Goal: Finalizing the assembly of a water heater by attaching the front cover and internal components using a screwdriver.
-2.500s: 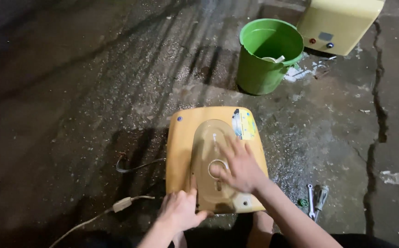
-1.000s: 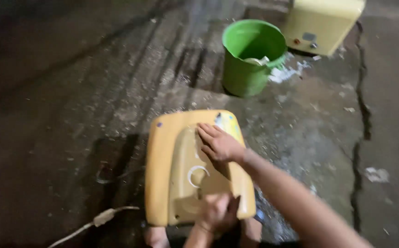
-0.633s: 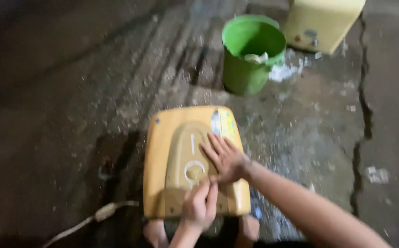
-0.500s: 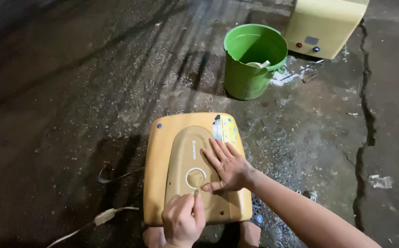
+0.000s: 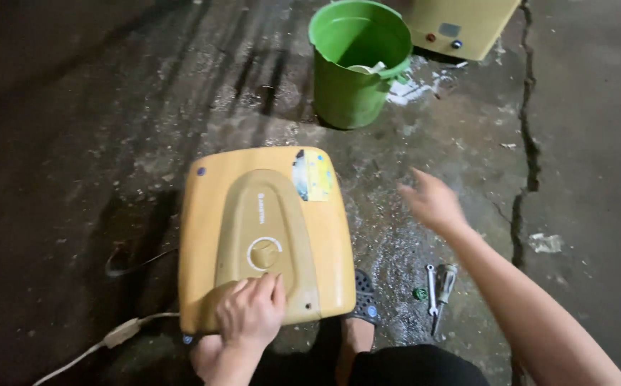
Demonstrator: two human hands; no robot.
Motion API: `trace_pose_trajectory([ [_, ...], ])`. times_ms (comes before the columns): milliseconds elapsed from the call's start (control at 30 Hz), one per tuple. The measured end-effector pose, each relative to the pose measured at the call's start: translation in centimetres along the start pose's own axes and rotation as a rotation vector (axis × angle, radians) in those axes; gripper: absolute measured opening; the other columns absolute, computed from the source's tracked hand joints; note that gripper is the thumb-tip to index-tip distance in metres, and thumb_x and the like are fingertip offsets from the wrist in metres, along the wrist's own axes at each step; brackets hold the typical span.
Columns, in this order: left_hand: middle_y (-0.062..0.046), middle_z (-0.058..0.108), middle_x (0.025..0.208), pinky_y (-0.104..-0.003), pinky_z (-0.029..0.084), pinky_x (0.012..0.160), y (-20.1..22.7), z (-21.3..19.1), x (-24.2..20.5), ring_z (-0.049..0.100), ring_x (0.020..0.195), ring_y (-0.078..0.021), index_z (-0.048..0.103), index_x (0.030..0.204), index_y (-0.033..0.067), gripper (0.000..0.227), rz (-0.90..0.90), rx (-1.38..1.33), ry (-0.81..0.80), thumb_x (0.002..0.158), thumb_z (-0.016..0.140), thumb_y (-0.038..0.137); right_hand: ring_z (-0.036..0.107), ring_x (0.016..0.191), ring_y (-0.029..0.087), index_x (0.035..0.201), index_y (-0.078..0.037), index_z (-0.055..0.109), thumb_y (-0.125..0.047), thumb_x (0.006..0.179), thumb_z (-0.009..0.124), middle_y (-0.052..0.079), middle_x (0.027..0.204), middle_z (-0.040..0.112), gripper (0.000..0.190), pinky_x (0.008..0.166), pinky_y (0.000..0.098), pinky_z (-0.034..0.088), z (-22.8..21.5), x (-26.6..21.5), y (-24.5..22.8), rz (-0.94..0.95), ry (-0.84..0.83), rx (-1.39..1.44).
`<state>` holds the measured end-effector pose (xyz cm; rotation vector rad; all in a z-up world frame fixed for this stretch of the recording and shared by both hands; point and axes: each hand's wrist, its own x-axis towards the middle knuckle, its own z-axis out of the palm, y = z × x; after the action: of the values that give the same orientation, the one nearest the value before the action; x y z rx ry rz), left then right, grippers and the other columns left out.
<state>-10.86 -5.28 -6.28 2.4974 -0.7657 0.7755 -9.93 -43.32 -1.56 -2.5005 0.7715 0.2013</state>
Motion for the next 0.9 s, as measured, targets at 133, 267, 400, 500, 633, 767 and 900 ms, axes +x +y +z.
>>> trace_pose_trajectory([
  [133, 0.000, 0.062, 0.057, -0.037, 0.046, 0.051, -0.2, 0.2, -0.1, 0.061, 0.056, -0.0228, 0.064, 0.066, 0.0241, 0.026, 0.010, 0.032, -0.024, 0.091, 0.069, 0.029, 0.075, 0.078, 0.031, 0.085, -0.005, 0.076, -0.035, 0.096, 0.056, 0.013, 0.081, 0.079, 0.037, 0.074, 0.0444, 0.058, 6.7, 0.6, 24.1, 0.217, 0.054, -0.276],
  [267, -0.002, 0.054, 0.052, -0.041, 0.044, 0.048, -0.2, 0.1, -0.2, 0.056, 0.052, -0.0242, 0.053, 0.059, 0.0213, 0.038, 0.001, 0.053, -0.071, 0.091, 0.071, 0.030, 0.077, 0.105, 0.026, 0.121, -0.015, 0.080, -0.026, 0.096, 0.062, 0.009, 0.115, 0.082, 0.033, 0.094, 0.0367, 0.060, 12.7, -5.7, 25.6, 0.492, -0.113, -0.177],
  [400, -0.001, 0.055, 0.054, -0.038, 0.042, 0.048, 0.1, -0.3, 0.0, 0.056, 0.054, -0.0230, 0.053, 0.059, 0.0202, 0.037, -0.015, 0.069, -0.110, 0.091, 0.070, 0.026, 0.074, 0.110, 0.028, 0.139, -0.015, 0.065, -0.008, 0.092, 0.068, 0.013, 0.137, 0.068, 0.047, 0.099, 0.0361, 0.061, 19.1, -6.7, 23.5, 0.413, -0.194, 0.016],
  [500, -0.002, 0.053, 0.054, -0.040, 0.042, 0.048, 0.4, -0.5, 0.3, 0.055, 0.055, -0.0238, 0.051, 0.060, 0.0201, 0.038, -0.026, 0.092, -0.124, 0.091, 0.070, 0.029, 0.061, 0.128, 0.038, 0.145, -0.015, 0.058, -0.014, 0.081, 0.078, 0.018, 0.145, 0.058, 0.068, 0.113, 0.0479, 0.049, 25.7, -4.9, 28.6, 0.265, -0.107, -0.066],
  [633, -0.004, 0.048, 0.053, -0.041, 0.038, 0.048, 0.8, -0.7, 1.0, 0.050, 0.052, -0.0258, 0.048, 0.058, 0.0192, 0.040, -0.006, 0.094, -0.073, 0.092, 0.067, 0.028, 0.061, 0.129, 0.036, 0.146, -0.020, 0.059, -0.024, 0.087, 0.073, 0.012, 0.145, 0.059, 0.061, 0.109, 0.0468, 0.052, 29.7, -3.7, 32.6, 0.322, -0.053, -0.076],
  [767, -0.002, 0.048, 0.056, -0.041, 0.040, 0.051, 0.6, -0.5, 0.9, 0.050, 0.052, -0.0255, 0.048, 0.061, 0.0189, 0.038, 0.028, 0.075, -0.072, 0.093, 0.065, 0.029, 0.062, 0.125, 0.038, 0.146, -0.017, 0.059, -0.025, 0.090, 0.073, 0.014, 0.138, 0.060, 0.059, 0.104, 0.0488, 0.052, 29.9, -3.0, 33.7, 0.309, -0.072, -0.074],
  [900, -0.002, 0.047, 0.054, -0.041, 0.041, 0.052, 0.5, -0.3, 0.7, 0.050, 0.051, -0.0249, 0.048, 0.060, 0.0186, 0.038, 0.002, 0.033, -0.070, 0.092, 0.067, 0.029, 0.070, 0.117, 0.031, 0.133, -0.020, 0.070, -0.030, 0.084, 0.079, 0.014, 0.132, 0.069, 0.051, 0.105, 0.0456, 0.055, 28.6, -2.1, 33.2, 0.220, 0.111, -0.120],
])
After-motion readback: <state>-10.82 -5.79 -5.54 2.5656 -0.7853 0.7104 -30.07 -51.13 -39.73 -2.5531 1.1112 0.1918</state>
